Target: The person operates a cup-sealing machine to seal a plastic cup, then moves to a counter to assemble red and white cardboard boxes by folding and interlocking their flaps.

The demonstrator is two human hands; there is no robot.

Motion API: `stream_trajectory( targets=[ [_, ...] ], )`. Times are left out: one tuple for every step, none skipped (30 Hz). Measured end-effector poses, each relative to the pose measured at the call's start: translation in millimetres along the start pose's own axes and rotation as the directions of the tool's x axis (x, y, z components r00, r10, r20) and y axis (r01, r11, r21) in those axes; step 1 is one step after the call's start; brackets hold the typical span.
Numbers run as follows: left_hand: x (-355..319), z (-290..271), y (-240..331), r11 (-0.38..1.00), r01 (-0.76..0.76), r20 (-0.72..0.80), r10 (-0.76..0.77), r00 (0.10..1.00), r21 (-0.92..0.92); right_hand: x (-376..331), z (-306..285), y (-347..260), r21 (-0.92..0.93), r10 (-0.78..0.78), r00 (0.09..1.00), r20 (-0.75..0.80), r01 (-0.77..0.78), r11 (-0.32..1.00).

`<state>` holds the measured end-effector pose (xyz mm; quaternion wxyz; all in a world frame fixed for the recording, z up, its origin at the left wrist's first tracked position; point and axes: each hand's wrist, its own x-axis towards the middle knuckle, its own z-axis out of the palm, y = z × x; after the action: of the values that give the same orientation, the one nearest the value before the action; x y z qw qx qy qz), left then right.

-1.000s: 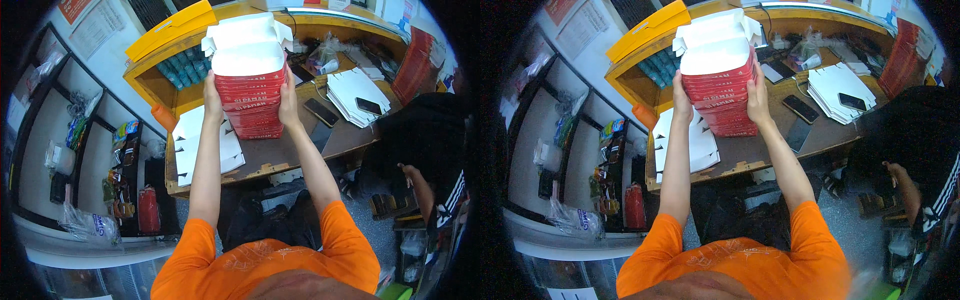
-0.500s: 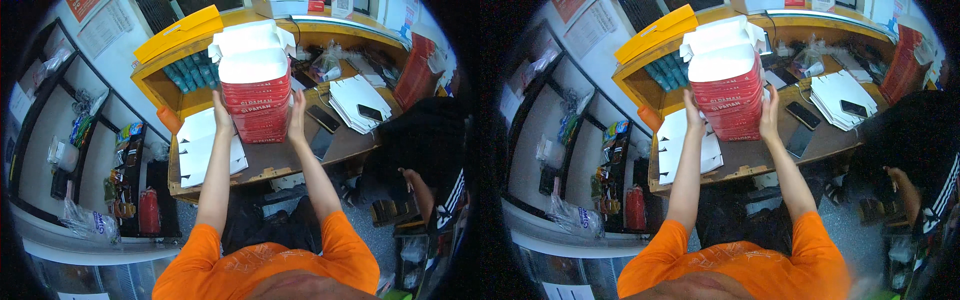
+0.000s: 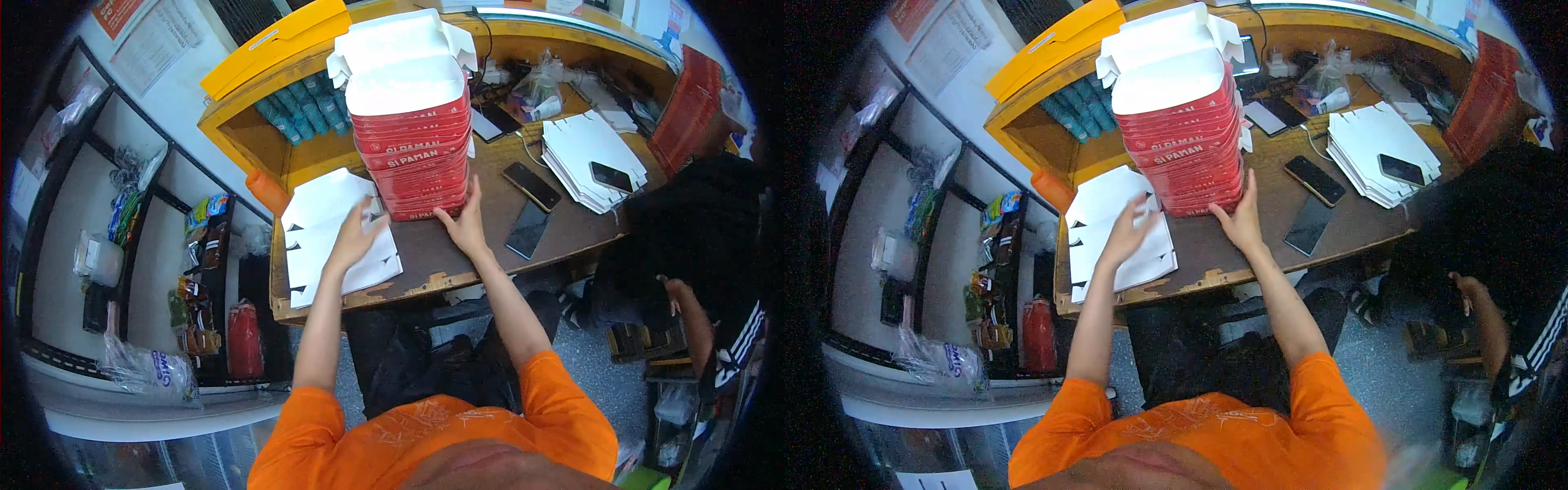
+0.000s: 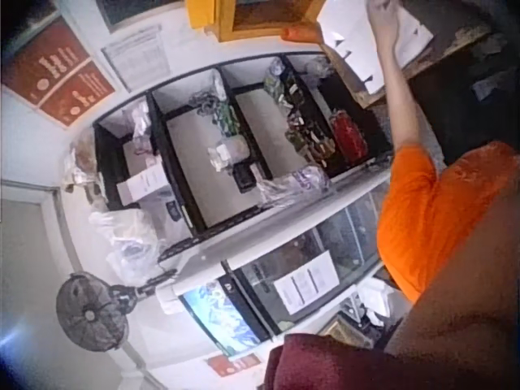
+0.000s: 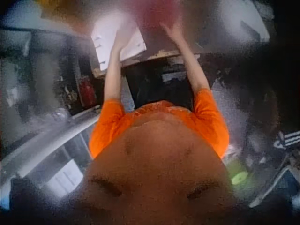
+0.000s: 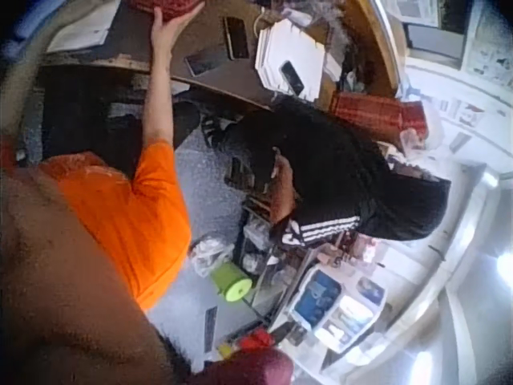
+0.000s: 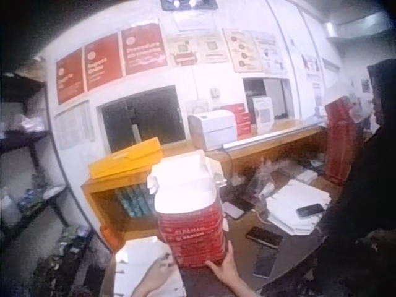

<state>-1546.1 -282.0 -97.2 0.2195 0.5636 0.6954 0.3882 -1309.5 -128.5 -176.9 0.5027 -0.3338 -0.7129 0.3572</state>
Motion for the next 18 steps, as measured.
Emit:
stream_trajectory(
  targets=[
    [-20.9, -9.8, -17.8, 0.945, -0.101, 0.152, 0.056, 0.987, 0.312, -10.2, 1.3, 9.9, -0.001, 0.021, 0.999, -0.025, -0.021, 1.000],
    [-44.8, -17.8, -32.4, 0.903, -0.101, 0.221, 0.008, 0.975, 0.417, -20.7, -0.2, 3.2, 0.027, 0.075, 0.997, -0.014, -0.075, 0.997],
    [-72.8, -29.1, -44.9, 0.849, -0.088, 0.285, -0.075, 0.956, 0.521, -33.0, -4.1, -10.6, 0.066, 0.145, 0.989, 0.015, -0.146, 0.987],
    [-84.9, -35.8, -49.5, 0.787, -0.111, 0.343, -0.134, 0.930, 0.607, -42.0, -13.9, -16.6, 0.086, 0.198, 0.980, 0.025, -0.199, 0.976],
    [-85.8, -44.5, -46.3, 0.805, -0.114, 0.377, -0.144, 0.915, 0.582, -52.9, -19.5, -7.9, 0.083, 0.184, 0.983, 0.026, -0.186, 0.979],
    [-82.0, -51.5, -42.4, 0.826, -0.111, 0.409, -0.153, 0.899, 0.553, -62.7, -26.9, -9.3, 0.091, 0.205, 0.978, 0.030, -0.207, 0.974],
    [-76.5, -57.4, -40.8, 0.849, -0.104, 0.439, -0.160, 0.884, 0.519, -71.1, -32.4, -16.2, 0.095, 0.223, 0.974, 0.037, -0.226, 0.970],
    [-66.8, -62.0, -42.1, 0.889, -0.122, 0.479, -0.118, 0.870, 0.442, -80.4, -33.8, -18.7, 0.177, 0.230, 0.973, 0.031, -0.232, 0.956],
    [-57.5, -70.0, -43.2, 0.881, -0.176, 0.528, -0.095, 0.844, 0.440, -90.3, -34.7, -21.1, 0.258, 0.240, 0.970, 0.024, -0.238, 0.936],
    [-49.2, -76.9, -38.6, 0.892, -0.168, 0.551, -0.103, 0.828, 0.419, -100.1, -38.4, -22.3, 0.331, 0.248, 0.969, 0.016, -0.239, 0.913],
    [-40.4, -80.6, -38.1, 0.906, -0.166, 0.579, -0.101, 0.809, 0.390, -113.2, -42.0, -22.9, 0.348, 0.249, 0.968, 0.040, -0.247, 0.904],
    [-36.2, -89.4, -54.8, 0.954, -0.055, 0.573, -0.130, 0.809, 0.294, -126.5, -39.6, -26.2, 0.373, 0.242, 0.968, 0.071, -0.251, 0.893],
    [-34.0, -95.3, -71.4, 0.980, 0.056, 0.572, -0.158, 0.805, 0.192, -141.4, -38.1, -29.2, 0.397, 0.235, 0.967, 0.100, -0.255, 0.882],
    [-28.0, -93.3, -63.7, 0.963, 0.142, 0.548, -0.248, 0.799, 0.228, -159.2, -41.5, -31.8, 0.441, 0.263, 0.953, 0.150, -0.303, 0.845],
    [-29.0, -93.0, -63.0, 0.947, 0.224, 0.517, -0.313, 0.797, 0.229, -180.3, -44.4, -34.4, 0.489, 0.283, 0.937, 0.207, -0.349, 0.800],
    [-27.8, -93.3, -60.7, 0.954, 0.136, 0.510, -0.260, 0.820, 0.266, -204.8, -47.6, -29.9, 0.470, 0.338, 0.901, 0.273, -0.431, 0.770],
    [-25.0, -92.5, -57.3, 0.951, 0.045, 0.509, -0.203, 0.836, 0.305, -234.1, -46.7, -20.3, 0.450, 0.393, 0.857, 0.333, -0.510, 0.733],
    [-21.9, -89.1, -51.8, 0.946, 0.044, 0.496, -0.208, 0.843, 0.321, -273.8, -47.9, 1.9, 0.316, 0.469, 0.794, 0.386, -0.592, 0.742]
  ],
)
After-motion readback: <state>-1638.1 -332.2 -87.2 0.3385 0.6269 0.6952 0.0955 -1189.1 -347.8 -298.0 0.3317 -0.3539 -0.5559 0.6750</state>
